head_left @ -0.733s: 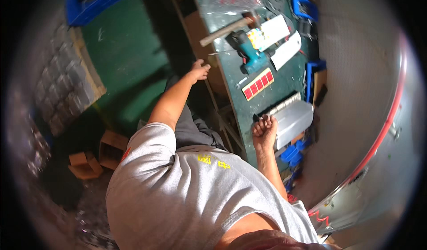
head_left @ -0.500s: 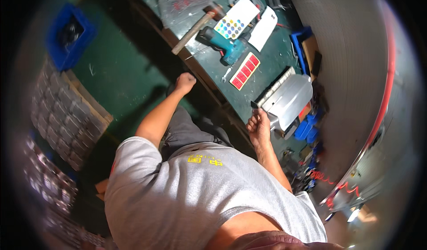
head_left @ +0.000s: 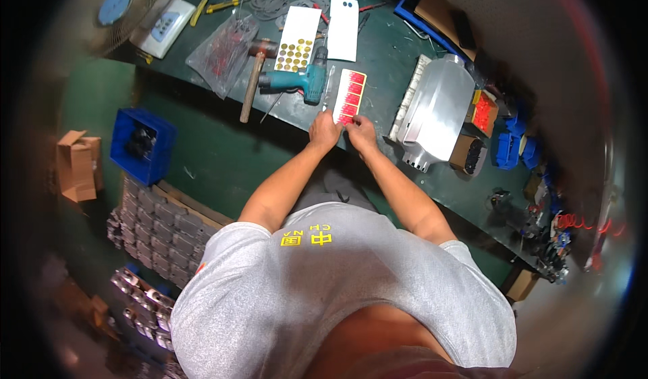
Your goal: The person assembles an electronic device by applying labels to a metal casing, using a power drill to secure components, and connecting wires to a motor. The person handles various small parts and tools on a cluttered workbench.
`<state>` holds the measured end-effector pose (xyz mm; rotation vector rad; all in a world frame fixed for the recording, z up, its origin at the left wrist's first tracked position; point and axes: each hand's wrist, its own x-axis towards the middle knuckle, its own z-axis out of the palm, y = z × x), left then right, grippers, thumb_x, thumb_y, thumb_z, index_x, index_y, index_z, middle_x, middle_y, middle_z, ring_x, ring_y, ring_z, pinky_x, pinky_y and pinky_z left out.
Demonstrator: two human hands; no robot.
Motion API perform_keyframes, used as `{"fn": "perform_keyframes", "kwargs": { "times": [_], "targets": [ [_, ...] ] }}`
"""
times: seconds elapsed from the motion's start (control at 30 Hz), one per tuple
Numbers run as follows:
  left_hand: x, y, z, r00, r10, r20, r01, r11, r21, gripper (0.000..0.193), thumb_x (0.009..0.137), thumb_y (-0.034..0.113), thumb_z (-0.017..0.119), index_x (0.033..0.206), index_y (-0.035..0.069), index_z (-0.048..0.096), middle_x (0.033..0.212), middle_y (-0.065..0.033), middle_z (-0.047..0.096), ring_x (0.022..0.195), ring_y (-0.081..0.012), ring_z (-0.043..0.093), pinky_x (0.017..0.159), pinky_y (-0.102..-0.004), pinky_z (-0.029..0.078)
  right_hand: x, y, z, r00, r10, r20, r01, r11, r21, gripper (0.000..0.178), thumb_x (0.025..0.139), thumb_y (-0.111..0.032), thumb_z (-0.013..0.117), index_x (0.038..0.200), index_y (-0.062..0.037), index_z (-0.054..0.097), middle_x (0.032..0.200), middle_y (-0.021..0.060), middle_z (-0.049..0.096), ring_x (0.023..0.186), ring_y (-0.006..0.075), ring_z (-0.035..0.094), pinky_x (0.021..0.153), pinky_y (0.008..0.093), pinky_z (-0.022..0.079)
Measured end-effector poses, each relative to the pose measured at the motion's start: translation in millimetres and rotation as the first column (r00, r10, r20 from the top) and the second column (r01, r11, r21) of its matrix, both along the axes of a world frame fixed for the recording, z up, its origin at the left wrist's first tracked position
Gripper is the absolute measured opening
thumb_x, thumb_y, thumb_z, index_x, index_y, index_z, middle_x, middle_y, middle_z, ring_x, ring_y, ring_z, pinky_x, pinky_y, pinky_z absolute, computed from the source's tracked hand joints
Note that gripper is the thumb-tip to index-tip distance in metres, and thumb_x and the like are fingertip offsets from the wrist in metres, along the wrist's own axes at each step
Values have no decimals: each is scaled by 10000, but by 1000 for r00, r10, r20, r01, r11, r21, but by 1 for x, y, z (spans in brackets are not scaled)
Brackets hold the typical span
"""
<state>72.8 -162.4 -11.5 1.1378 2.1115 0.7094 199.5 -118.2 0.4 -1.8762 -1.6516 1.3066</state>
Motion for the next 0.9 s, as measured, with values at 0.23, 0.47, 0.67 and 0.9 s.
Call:
{"fn": "perform_keyframes", "kwargs": {
  "times": [0.23,0.47,0.67,0.9],
  "targets": [
    [-3,19,4,997,73,32,-68,990,-120,305,790,254,810,913,7,679,879,-204,722,861,-371,704,766,-477,539,10,8,-15,991,-23,-129,8,993,-117,393,832,-167,722,1178,18,701,1080,195,742,1007,289,713,906,371,545],
    [-2,22,-34,980,45,193,-45,999,-6,247,861,200,800,821,17,639,689,-74,658,615,-192,634,612,-375,534,22,13,-29,989,-32,-143,17,994,-110,383,842,-157,729,1183,14,697,1092,175,739,986,250,711,879,336,546],
    [-10,23,-11,649,242,722,-118,969,-219,210,976,214,700,912,28,625,758,-28,623,627,-117,590,593,-280,561,27,21,-34,925,-307,-223,260,942,-214,370,839,-200,810,1099,29,681,1035,156,739,919,225,712,772,350,569],
    [-33,24,-1,571,250,782,-48,961,-272,198,986,221,691,959,40,615,822,-36,641,699,-108,611,623,-263,583,14,34,-7,866,-364,-342,200,880,-432,210,885,-168,780,958,-9,663,866,99,726,705,160,690,588,293,554]
  ]
}}
